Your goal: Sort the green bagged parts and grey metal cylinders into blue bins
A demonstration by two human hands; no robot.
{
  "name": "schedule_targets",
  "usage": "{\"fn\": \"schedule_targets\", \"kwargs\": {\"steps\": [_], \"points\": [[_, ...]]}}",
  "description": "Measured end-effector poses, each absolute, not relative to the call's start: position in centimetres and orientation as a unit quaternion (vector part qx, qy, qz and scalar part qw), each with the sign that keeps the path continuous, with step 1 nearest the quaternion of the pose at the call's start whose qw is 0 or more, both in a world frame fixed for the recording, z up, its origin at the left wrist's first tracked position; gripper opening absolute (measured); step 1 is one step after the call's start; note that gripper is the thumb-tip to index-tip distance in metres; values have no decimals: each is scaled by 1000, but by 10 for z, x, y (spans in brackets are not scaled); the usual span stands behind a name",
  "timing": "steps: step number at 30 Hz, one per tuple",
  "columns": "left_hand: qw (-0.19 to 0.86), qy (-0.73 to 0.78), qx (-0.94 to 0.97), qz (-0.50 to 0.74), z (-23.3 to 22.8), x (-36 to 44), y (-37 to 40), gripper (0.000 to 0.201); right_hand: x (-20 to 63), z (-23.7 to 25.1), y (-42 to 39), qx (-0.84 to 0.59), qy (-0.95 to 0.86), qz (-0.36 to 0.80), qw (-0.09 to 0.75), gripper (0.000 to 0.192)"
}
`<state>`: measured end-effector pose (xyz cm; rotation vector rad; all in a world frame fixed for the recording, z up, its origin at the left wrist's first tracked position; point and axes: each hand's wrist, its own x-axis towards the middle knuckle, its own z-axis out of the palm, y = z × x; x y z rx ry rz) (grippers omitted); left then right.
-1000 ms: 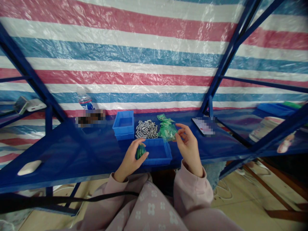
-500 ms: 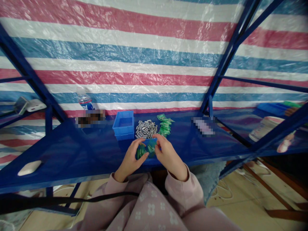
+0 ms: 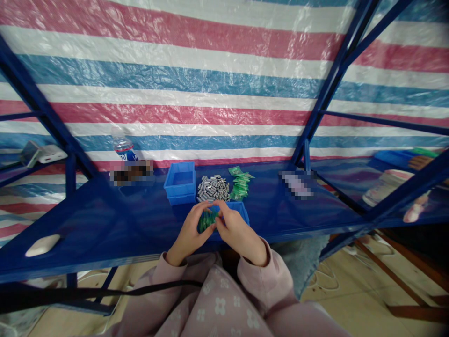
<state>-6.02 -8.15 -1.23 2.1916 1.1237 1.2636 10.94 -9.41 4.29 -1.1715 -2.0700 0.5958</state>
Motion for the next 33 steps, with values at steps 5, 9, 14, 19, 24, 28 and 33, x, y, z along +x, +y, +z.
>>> {"fn": "schedule_targets", "kwargs": {"steps": [5,9,14,19,24,28,33], "points": [[171,402,780,449,-12,-60,-82,40,109,45,-94,-468,-799,241,293,38],[175,401,781,447,-11,-61,-82,40,110,49,-97,-494,-796,249,248,38],[186,389,781,451,-10,-61,-82,45,109,54,-100,-504,-800,253,206,43],[191,380,788,445,-7,-61,-84,53,109,58,-101,-509,-805,248,175,45],[170,370,806,430,-4,-61,-84,63,109,58,-101,-509,-818,223,148,43],[147,372,815,420,-6,-62,-83,60,108,57,-100,-512,-822,208,135,39],[145,384,810,419,-5,-61,-84,52,109,56,-97,-499,-835,186,139,40]]}}
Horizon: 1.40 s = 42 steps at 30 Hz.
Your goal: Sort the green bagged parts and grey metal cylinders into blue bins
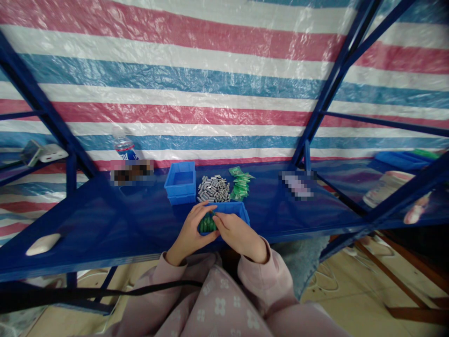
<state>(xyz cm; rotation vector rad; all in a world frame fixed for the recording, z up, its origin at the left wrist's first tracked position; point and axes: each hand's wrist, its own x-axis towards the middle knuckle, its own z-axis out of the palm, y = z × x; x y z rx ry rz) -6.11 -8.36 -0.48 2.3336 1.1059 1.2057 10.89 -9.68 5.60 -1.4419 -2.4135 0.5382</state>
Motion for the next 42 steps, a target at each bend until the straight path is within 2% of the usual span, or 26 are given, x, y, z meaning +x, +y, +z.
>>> {"fn": "schedule_targets", "kwargs": {"steps": [7,16,20,23,28,33,36,38,40,42], "points": [[139,389,808,420,-2,-59,-84,47,111,58,-96,-494,-839,190,126,43],[148,391,807,417,0,-59,-86,46,119,55,-94,-471,-835,229,169,40],[153,399,807,407,0,-60,-87,47,131,57,-94,-452,-824,270,210,33],[152,404,807,402,0,-61,-87,48,150,61,-94,-463,-801,280,254,35],[156,410,803,405,-1,-61,-88,46,189,75,-88,-518,-771,212,302,36],[165,409,798,412,-2,-60,-88,46,221,126,-54,-546,-771,78,319,33],[165,408,799,411,-2,-60,-88,46,227,165,-6,-569,-775,21,273,34],[165,410,799,408,-2,-60,-88,46,222,184,34,-586,-781,-6,215,37],[165,414,798,406,-2,-60,-88,46,213,190,73,-586,-799,10,135,38],[167,418,796,404,-2,-60,-87,46,203,183,105,-574,-812,42,94,34]]}}
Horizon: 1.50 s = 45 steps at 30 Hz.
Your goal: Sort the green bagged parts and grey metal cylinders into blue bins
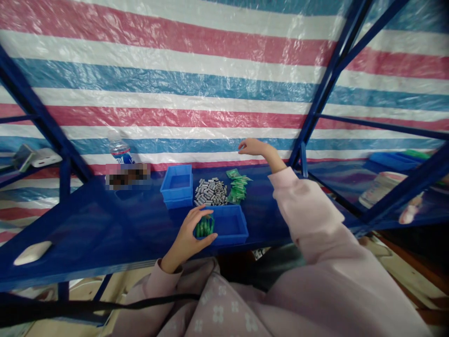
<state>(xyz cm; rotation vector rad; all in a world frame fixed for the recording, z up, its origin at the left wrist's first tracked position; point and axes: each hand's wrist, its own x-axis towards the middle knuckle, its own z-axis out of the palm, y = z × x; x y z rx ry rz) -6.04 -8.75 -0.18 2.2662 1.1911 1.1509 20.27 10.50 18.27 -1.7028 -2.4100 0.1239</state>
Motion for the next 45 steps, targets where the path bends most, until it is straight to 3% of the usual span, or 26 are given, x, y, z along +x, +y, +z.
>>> {"fn": "schedule_targets", "kwargs": {"steps": [5,11,15,19,23,27,34,39,45], "points": [[165,420,795,406,-3,-60,-87,46,190,127,144,-574,-813,96,28,45],[158,420,796,406,-2,-60,-87,46,192,74,153,-554,-821,136,13,57],[158,423,796,402,-1,-60,-87,46,194,63,158,-548,-824,143,12,49],[155,421,796,406,-1,-60,-88,46,197,63,160,-560,-818,130,6,29],[156,421,795,407,0,-59,-88,45,199,74,153,-575,-810,115,19,24],[157,422,795,405,-1,-59,-87,46,194,97,138,-579,-808,82,75,14],[161,418,796,408,-1,-59,-88,45,182,138,44,-542,-818,11,194,23],[161,413,797,411,0,-60,-88,46,182,124,-50,-494,-785,90,362,23],[167,416,795,408,-1,-61,-88,45,167,66,-98,-520,-679,247,455,36]]}}
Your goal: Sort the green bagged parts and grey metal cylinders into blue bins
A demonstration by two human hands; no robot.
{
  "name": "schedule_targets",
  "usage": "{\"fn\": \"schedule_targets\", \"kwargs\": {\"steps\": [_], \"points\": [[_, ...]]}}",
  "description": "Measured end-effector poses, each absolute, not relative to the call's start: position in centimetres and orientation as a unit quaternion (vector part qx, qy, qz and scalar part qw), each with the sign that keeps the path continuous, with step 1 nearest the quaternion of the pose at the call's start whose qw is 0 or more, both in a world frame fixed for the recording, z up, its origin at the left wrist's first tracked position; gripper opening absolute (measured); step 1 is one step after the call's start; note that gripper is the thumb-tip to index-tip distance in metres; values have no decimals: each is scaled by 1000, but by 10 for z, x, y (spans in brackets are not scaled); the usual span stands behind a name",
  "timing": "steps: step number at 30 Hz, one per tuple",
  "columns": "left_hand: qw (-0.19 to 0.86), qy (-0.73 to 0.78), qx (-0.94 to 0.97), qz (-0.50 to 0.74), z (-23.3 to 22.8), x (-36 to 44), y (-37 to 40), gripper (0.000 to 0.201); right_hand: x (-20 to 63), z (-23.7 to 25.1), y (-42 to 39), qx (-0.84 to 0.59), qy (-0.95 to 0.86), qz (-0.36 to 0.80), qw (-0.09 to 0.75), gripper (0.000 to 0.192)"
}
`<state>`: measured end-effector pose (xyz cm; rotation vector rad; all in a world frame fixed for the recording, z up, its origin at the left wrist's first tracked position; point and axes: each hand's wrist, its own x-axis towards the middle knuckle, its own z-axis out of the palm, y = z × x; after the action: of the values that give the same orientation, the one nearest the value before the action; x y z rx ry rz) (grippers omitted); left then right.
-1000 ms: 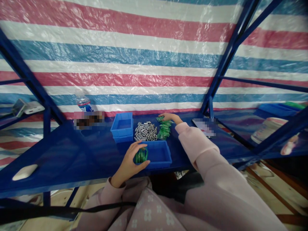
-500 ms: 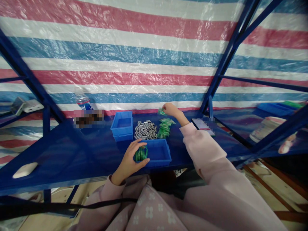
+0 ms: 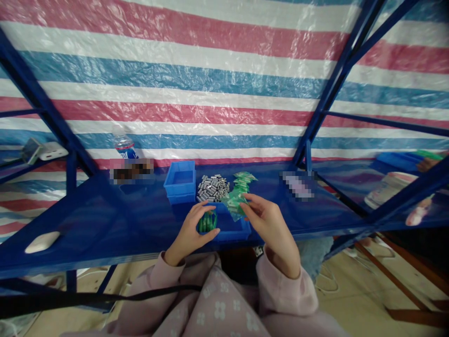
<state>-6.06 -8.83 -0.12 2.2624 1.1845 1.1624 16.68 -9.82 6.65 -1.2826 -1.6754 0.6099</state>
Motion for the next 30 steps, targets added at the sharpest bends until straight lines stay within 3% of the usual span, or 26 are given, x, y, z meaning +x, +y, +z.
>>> {"fn": "schedule_targets", "kwargs": {"steps": [3,10,14,23,30], "points": [[166,415,795,410,-2,-60,-87,45,161,57,-104,-565,-653,243,442,40],[152,407,801,412,-1,-59,-86,45,143,63,-103,-627,-716,172,254,31],[153,407,801,411,-1,-60,-87,45,134,62,-106,-639,-729,154,193,29],[156,411,798,413,-2,-59,-85,47,120,63,-107,-633,-746,156,137,34],[157,408,797,417,-3,-59,-85,48,115,63,-107,-618,-754,167,147,42]]}}
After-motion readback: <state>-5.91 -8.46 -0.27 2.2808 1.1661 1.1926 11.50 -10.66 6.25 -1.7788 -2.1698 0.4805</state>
